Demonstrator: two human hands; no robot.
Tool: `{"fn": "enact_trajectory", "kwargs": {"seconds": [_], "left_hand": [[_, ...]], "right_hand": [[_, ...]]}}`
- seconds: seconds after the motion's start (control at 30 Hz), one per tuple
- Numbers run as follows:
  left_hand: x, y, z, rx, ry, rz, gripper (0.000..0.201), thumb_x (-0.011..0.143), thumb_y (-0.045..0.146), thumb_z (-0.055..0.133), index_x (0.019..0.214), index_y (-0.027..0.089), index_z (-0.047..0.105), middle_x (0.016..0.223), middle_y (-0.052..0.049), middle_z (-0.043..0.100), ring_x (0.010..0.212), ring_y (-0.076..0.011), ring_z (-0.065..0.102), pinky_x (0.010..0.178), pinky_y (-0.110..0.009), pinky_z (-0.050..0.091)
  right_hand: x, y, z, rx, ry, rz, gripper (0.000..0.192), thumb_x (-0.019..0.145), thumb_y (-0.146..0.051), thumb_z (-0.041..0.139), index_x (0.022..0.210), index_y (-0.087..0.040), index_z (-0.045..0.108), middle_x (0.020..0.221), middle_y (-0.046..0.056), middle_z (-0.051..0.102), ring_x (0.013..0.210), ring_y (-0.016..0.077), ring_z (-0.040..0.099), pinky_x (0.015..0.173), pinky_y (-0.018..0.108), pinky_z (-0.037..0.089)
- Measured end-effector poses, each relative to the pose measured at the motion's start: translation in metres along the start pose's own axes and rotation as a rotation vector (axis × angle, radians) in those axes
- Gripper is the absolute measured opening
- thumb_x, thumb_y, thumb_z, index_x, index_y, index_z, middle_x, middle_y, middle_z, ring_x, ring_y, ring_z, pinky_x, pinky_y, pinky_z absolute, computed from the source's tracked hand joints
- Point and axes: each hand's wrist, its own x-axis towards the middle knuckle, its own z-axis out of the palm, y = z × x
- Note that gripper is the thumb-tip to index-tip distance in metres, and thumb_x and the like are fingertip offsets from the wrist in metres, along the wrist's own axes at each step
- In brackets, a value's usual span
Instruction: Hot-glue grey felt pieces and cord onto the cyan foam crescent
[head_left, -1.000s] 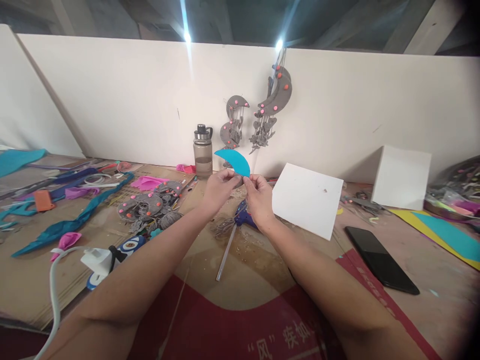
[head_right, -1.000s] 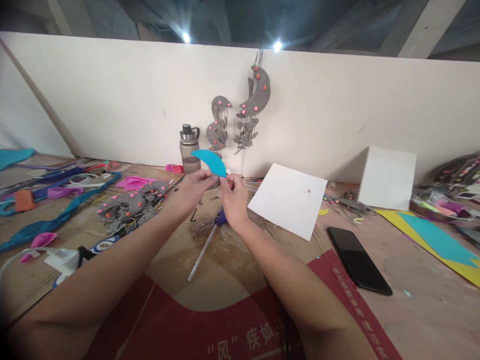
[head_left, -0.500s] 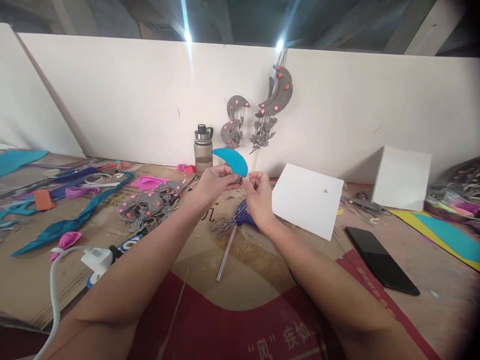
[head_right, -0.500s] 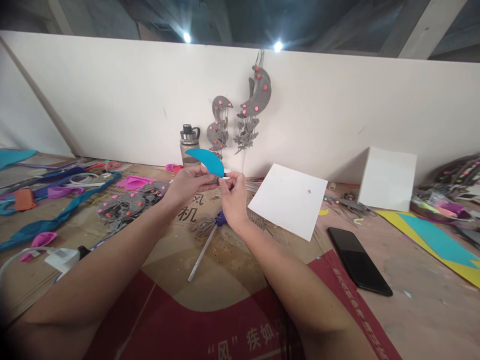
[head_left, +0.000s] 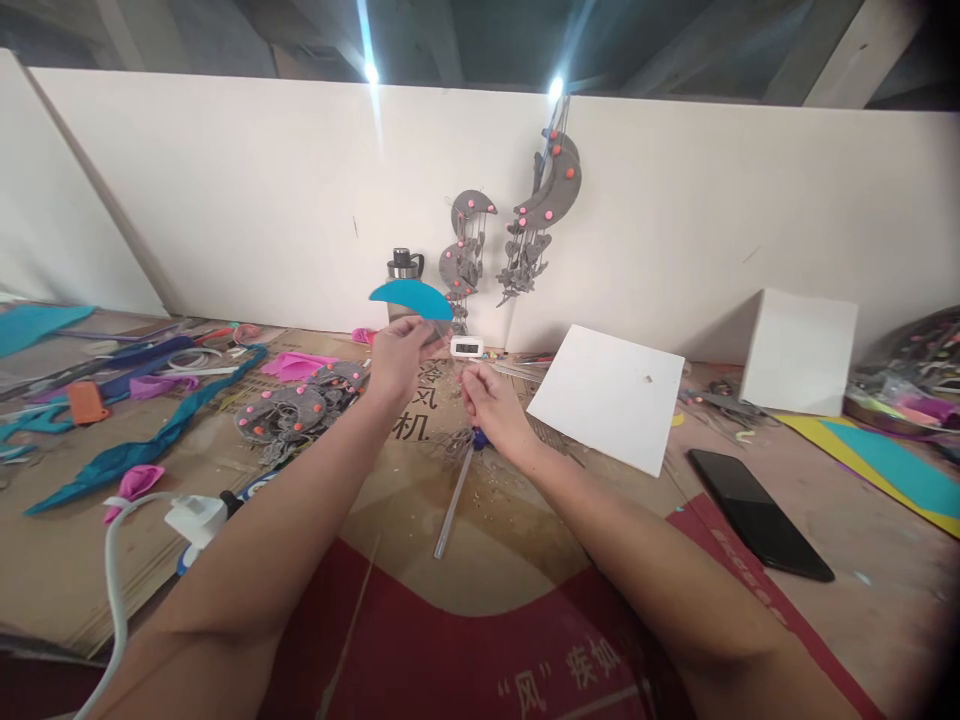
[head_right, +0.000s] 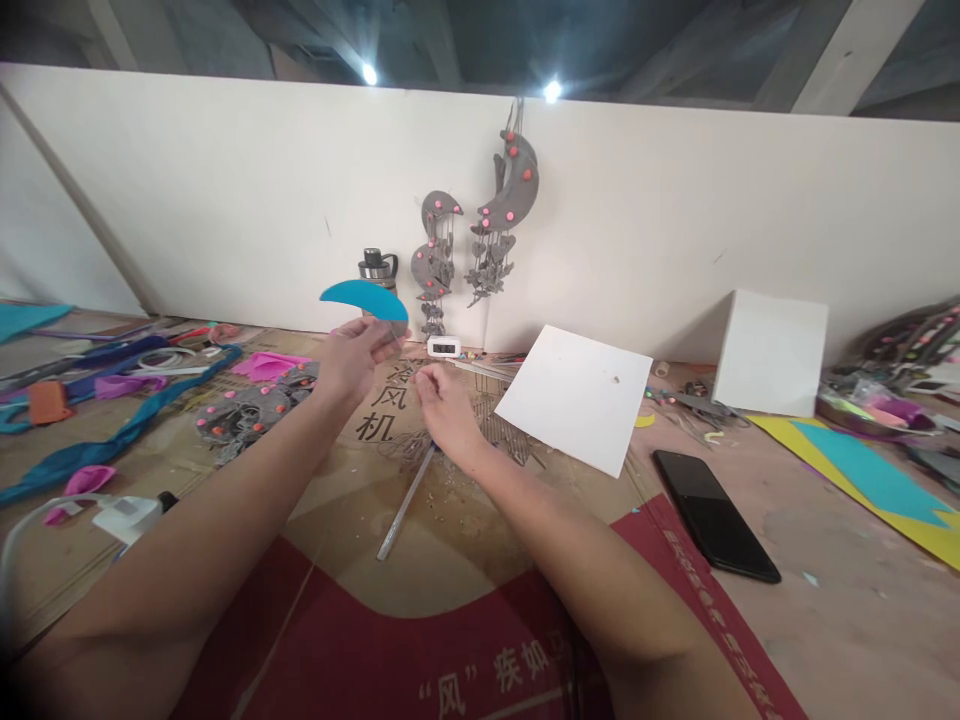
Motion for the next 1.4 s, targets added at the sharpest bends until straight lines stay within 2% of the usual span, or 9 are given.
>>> {"fn": "enact_trajectory", "kwargs": {"seconds": [0.23, 0.4, 0.77, 0.93, 1.1, 1.17, 1.23, 1.33, 1.4], "left_hand": [[0.024, 0.049, -0.02, -0.147, 0.127, 0.205, 0.015, 0.075, 0.016, 0.066, 0.066, 0.016, 0.054, 0.066, 0.0, 0.06, 0.083, -0.0165, 0.07, 0.082, -0.028, 0.057], [0.023, 0.062, -0.019, -0.196, 0.162, 0.192, 0.015, 0.075, 0.013, 0.066, 0.067, 0.016, 0.054, 0.067, -0.001, 0.059, 0.088, -0.0182, 0.07, 0.083, -0.029, 0.058], [0.021, 0.112, -0.036, -0.343, 0.27, 0.371, 0.014, 0.091, 0.01, 0.049, 0.079, 0.015, 0.055, 0.078, 0.0, 0.067, 0.09, -0.0106, 0.068, 0.099, -0.025, 0.051], [0.017, 0.098, -0.026, -0.317, 0.217, 0.365, 0.007, 0.089, 0.014, 0.054, 0.085, 0.012, 0.06, 0.096, -0.006, 0.068, 0.101, -0.0155, 0.067, 0.103, -0.029, 0.048], [0.016, 0.059, -0.012, -0.26, 0.165, 0.246, 0.009, 0.08, 0.019, 0.065, 0.076, 0.016, 0.058, 0.086, -0.003, 0.068, 0.106, -0.0189, 0.066, 0.099, -0.029, 0.051], [0.014, 0.042, -0.008, -0.242, 0.114, 0.2, 0.01, 0.078, 0.019, 0.067, 0.075, 0.015, 0.058, 0.081, -0.004, 0.067, 0.1, -0.0189, 0.068, 0.097, -0.031, 0.053], [0.011, 0.027, -0.005, -0.225, 0.086, 0.145, 0.012, 0.077, 0.018, 0.067, 0.072, 0.016, 0.057, 0.077, -0.003, 0.067, 0.091, -0.0172, 0.07, 0.094, -0.032, 0.054], [0.008, 0.004, -0.005, -0.212, 0.085, 0.068, 0.016, 0.073, 0.016, 0.068, 0.067, 0.016, 0.054, 0.069, 0.0, 0.064, 0.077, -0.0136, 0.069, 0.09, -0.033, 0.056], [0.006, -0.013, -0.008, -0.222, 0.082, 0.012, 0.019, 0.071, 0.016, 0.069, 0.063, 0.016, 0.052, 0.065, 0.001, 0.062, 0.069, -0.0114, 0.066, 0.088, -0.033, 0.056]], "right_hand": [[-0.017, -0.028, 0.014, 0.152, -0.389, 0.03, 0.017, 0.09, -0.032, 0.049, 0.093, -0.018, 0.058, 0.078, -0.001, 0.062, 0.071, 0.0098, 0.057, 0.069, 0.024, 0.045], [-0.017, -0.019, 0.01, 0.119, -0.636, 0.075, 0.024, 0.086, -0.024, 0.056, 0.109, -0.018, 0.059, 0.097, 0.005, 0.069, 0.082, 0.0124, 0.063, 0.071, 0.025, 0.049], [-0.014, -0.004, 0.0, -0.293, -0.398, 0.196, 0.015, 0.086, -0.022, 0.054, 0.088, -0.017, 0.067, 0.076, 0.002, 0.064, 0.058, 0.0121, 0.061, 0.05, 0.025, 0.05], [-0.018, -0.001, 0.002, -0.322, -0.356, 0.169, 0.022, 0.084, -0.021, 0.058, 0.104, -0.017, 0.067, 0.102, 0.007, 0.067, 0.064, 0.012, 0.063, 0.051, 0.024, 0.05], [-0.035, -0.04, 0.003, -0.353, -0.902, -0.128, 0.038, 0.082, -0.036, 0.066, 0.117, -0.023, 0.065, 0.109, 0.005, 0.07, 0.095, 0.0182, 0.065, 0.083, 0.028, 0.048], [-0.034, -0.053, -0.002, -0.396, -0.851, -0.152, 0.033, 0.086, -0.039, 0.061, 0.113, -0.021, 0.067, 0.111, 0.006, 0.07, 0.099, 0.019, 0.064, 0.085, 0.029, 0.046], [-0.028, -0.055, -0.011, -0.465, -0.625, -0.137, 0.026, 0.091, -0.034, 0.053, 0.107, -0.02, 0.068, 0.105, 0.005, 0.071, 0.093, 0.0168, 0.064, 0.083, 0.029, 0.045], [-0.019, -0.039, -0.027, -0.696, -0.256, -0.113, 0.023, 0.095, -0.027, 0.045, 0.1, -0.018, 0.065, 0.095, 0.005, 0.07, 0.086, 0.0161, 0.062, 0.081, 0.029, 0.044], [-0.019, -0.023, -0.036, -0.907, -0.194, -0.044, 0.021, 0.094, -0.028, 0.048, 0.101, -0.016, 0.063, 0.098, 0.009, 0.067, 0.089, 0.0196, 0.061, 0.081, 0.032, 0.043]]}}
